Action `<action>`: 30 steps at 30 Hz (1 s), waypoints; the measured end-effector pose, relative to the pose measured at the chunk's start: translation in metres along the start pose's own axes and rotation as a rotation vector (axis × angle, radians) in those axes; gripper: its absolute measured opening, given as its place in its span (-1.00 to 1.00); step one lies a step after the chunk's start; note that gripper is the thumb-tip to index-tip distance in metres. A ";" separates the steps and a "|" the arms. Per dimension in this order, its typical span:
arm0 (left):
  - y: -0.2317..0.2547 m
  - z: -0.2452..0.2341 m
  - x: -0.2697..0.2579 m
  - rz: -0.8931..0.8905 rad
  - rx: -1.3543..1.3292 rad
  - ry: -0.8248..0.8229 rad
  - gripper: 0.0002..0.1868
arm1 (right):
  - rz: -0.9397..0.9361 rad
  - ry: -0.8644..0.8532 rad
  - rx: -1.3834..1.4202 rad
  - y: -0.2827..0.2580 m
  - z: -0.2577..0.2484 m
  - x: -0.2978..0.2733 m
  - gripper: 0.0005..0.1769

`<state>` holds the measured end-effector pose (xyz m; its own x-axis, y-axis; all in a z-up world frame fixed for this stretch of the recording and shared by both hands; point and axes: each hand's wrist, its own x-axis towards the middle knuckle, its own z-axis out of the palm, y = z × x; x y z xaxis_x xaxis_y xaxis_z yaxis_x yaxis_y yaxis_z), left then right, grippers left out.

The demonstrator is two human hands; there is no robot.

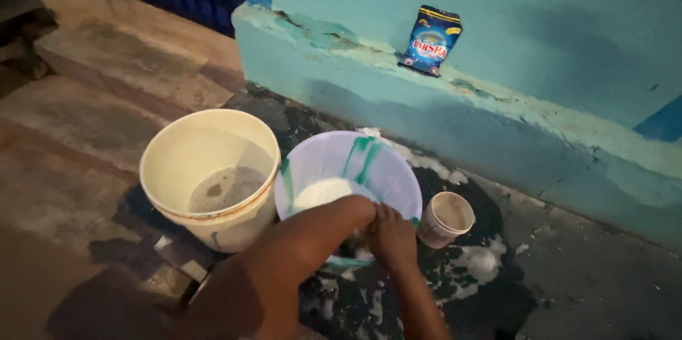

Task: The person washes a dark cloth by hand in a basin of soapy water and a bucket, wringing it out several times and applying a bar of soap.

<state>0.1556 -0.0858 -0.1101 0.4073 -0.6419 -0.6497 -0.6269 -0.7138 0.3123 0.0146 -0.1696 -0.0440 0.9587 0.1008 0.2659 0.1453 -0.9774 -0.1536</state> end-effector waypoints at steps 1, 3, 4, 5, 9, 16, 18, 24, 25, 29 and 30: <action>-0.005 0.015 0.009 -0.004 0.010 -0.028 -0.28 | -0.018 -0.019 0.039 -0.002 -0.006 -0.001 -0.23; -0.015 0.053 0.020 -0.020 0.016 -0.097 -0.28 | -0.061 -0.064 0.108 -0.004 -0.025 -0.005 0.00; -0.021 0.068 0.021 -0.028 0.018 -0.126 -0.28 | -0.080 -0.007 0.140 -0.011 -0.032 -0.006 -0.05; -0.028 0.077 0.022 -0.032 0.018 -0.151 -0.27 | -0.098 0.051 0.173 -0.017 -0.037 -0.007 -0.10; -0.051 0.076 0.019 -0.016 -0.004 -0.117 -0.26 | -0.034 0.076 0.187 -0.025 -0.046 -0.002 -0.27; -0.101 0.000 -0.013 0.027 -0.133 0.168 -0.24 | -0.010 0.337 0.272 -0.025 -0.045 -0.011 -0.38; -0.118 -0.036 -0.037 0.038 -0.145 0.225 -0.19 | -0.047 0.370 0.258 -0.023 -0.042 -0.009 -0.43; -0.115 -0.097 -0.096 0.019 -0.620 0.352 -0.31 | -0.081 0.355 0.219 -0.020 -0.037 -0.008 -0.61; -0.113 -0.096 -0.096 0.019 -0.555 0.442 -0.30 | -0.065 0.340 0.206 -0.022 -0.036 -0.009 -0.63; -0.125 -0.079 -0.062 0.072 -0.280 0.730 -0.22 | -0.017 0.334 0.207 -0.026 -0.042 -0.009 -0.67; -0.130 -0.071 -0.050 0.101 -0.215 0.784 -0.19 | -0.012 0.339 0.219 -0.026 -0.044 -0.008 -0.68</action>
<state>0.2638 0.0195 -0.0688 0.7520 -0.6582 0.0371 -0.5766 -0.6294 0.5210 -0.0079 -0.1529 -0.0005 0.8268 0.0087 0.5624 0.2398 -0.9099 -0.3385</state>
